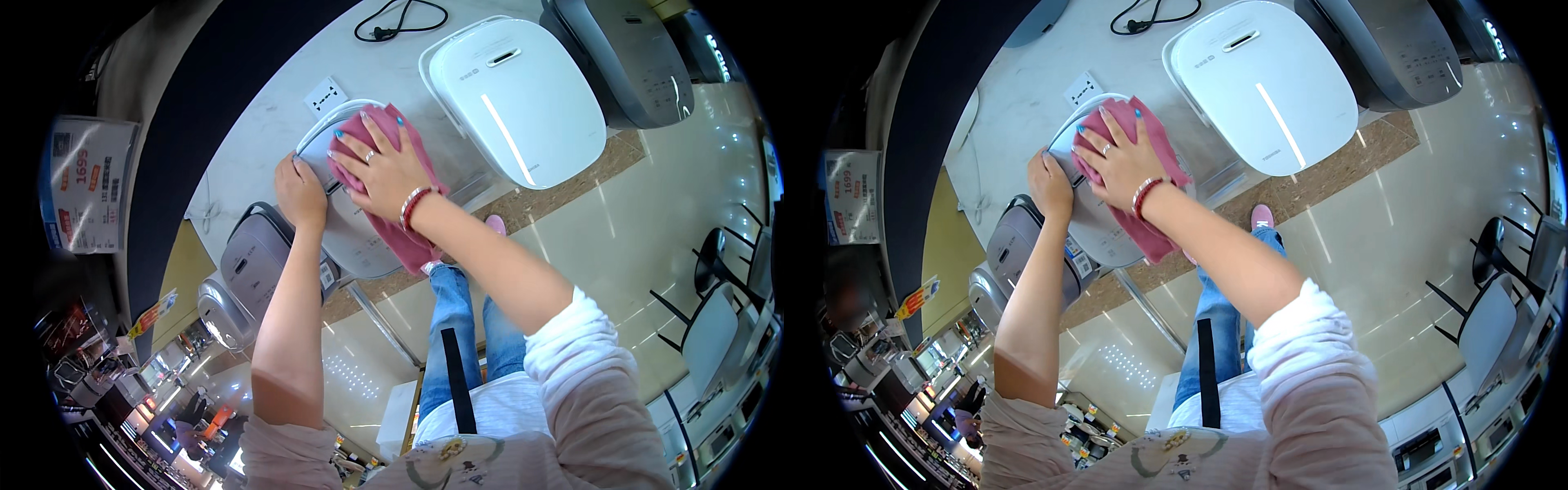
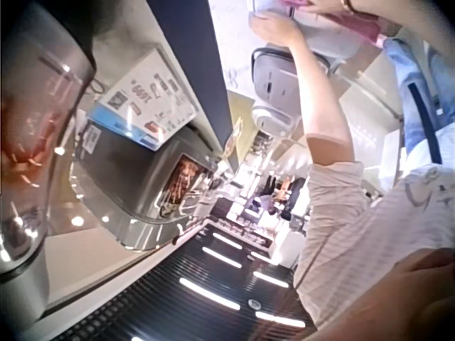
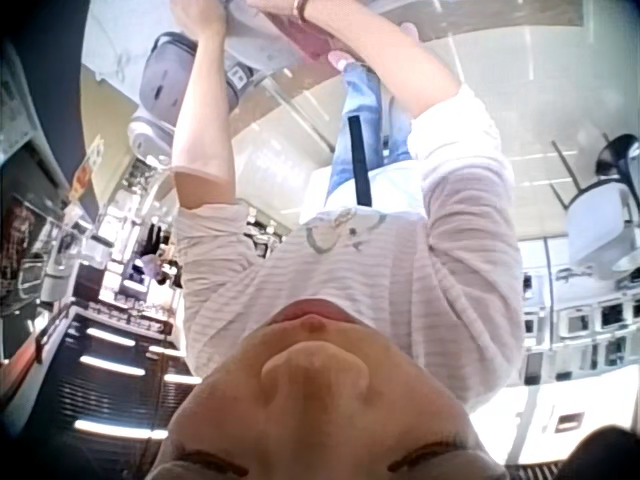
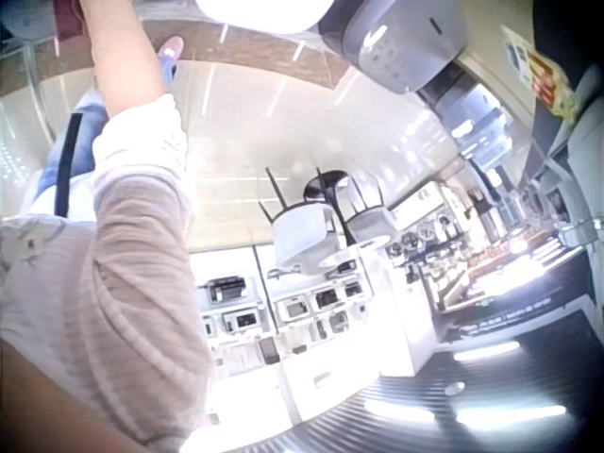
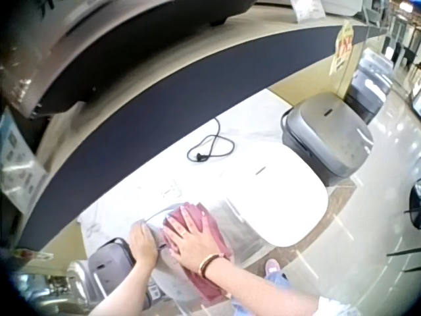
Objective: The person wipes the exterior surfaces of several rice cookers on a display shelf using a pink cloth. They open the lids of the appliances to wipe the interior and the inner cooking pots, then close the lids and continue wiping the exteriors of the remaining units.
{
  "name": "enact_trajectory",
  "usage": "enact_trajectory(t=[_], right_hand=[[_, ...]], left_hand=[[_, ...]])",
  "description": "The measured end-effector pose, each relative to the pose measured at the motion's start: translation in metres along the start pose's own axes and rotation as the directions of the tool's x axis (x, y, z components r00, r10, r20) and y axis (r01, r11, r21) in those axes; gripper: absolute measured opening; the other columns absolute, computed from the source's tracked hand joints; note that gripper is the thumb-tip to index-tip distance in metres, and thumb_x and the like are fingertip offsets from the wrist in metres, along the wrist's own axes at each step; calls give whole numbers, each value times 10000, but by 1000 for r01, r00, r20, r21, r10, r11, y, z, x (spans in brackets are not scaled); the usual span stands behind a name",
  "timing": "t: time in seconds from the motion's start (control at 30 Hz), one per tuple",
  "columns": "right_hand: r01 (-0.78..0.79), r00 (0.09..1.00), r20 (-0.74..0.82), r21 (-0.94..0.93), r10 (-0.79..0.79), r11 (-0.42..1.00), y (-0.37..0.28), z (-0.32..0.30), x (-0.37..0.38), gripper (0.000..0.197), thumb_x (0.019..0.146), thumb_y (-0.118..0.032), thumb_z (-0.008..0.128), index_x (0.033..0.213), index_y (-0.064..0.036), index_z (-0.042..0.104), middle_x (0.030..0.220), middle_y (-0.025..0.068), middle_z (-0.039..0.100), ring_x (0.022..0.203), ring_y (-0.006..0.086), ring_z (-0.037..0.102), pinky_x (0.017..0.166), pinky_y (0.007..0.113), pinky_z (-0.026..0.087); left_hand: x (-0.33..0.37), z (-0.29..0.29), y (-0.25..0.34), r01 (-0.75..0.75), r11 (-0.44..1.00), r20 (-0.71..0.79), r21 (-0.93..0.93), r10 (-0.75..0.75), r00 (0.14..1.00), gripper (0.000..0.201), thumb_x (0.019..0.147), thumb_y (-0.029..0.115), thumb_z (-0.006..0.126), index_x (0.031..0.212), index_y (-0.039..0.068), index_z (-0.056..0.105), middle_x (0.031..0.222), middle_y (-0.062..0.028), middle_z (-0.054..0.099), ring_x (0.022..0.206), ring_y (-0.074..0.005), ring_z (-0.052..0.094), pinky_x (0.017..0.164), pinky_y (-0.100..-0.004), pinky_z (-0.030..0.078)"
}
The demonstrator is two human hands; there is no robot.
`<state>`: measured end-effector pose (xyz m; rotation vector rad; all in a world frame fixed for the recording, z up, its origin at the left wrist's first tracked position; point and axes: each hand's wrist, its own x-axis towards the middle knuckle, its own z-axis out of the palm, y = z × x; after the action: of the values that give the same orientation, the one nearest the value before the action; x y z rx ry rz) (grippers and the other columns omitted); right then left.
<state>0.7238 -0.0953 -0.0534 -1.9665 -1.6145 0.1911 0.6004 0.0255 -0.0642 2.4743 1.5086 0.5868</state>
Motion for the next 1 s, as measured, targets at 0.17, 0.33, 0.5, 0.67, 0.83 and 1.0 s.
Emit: enact_trajectory(t=[0.17,0.33,0.5,0.67,0.83,1.0], right_hand=[[-51,999,-18,1,51,999,6,12,22,478,792,-350,533,1249,-224,472,1340,56,396,1288,347,234,1022,504,220],[-168,982,-101,-91,159,982,-11,19,2,534,796,-327,534,1253,-65,449,1344,146,369,1295,347,229,1042,441,223],[-161,987,15,-74,163,984,-53,26,-56,523,818,-256,496,1257,14,411,1366,165,327,1309,334,214,1053,431,200],[-58,986,159,45,50,997,-96,46,-76,569,823,-258,475,1299,26,347,1380,151,313,1315,318,215,1066,425,170],[41,986,163,-72,-29,997,-107,61,-79,510,844,-203,415,1311,-10,348,1390,125,306,1319,296,214,1079,401,143],[222,952,233,-72,-200,972,-105,56,-104,482,852,-178,384,1299,0,360,1385,104,322,1315,268,232,1084,389,141]], left_hand=[[1,1,-6,6,1000,-12,-14,-7,1000,278,877,192,383,999,19,563,1009,-150,566,955,-321,520,824,-393,407],[1,3,-11,32,999,-25,4,-32,999,282,878,201,378,991,21,564,1021,-146,561,965,-317,514,828,-392,404],[-1,3,-10,42,999,-19,7,-42,999,288,879,208,371,988,23,562,1026,-148,556,973,-318,509,827,-395,403],[2,4,-14,38,999,-28,5,-38,999,292,876,218,373,985,22,560,1021,-151,554,973,-321,508,826,-399,404],[1,6,-9,66,998,-2,8,-66,998,312,878,227,364,1005,18,557,1040,-158,548,982,-327,505,833,-400,402],[1,2,-9,53,998,4,40,-53,999,329,886,237,349,1018,18,555,1058,-162,541,986,-332,504,838,-400,399]])
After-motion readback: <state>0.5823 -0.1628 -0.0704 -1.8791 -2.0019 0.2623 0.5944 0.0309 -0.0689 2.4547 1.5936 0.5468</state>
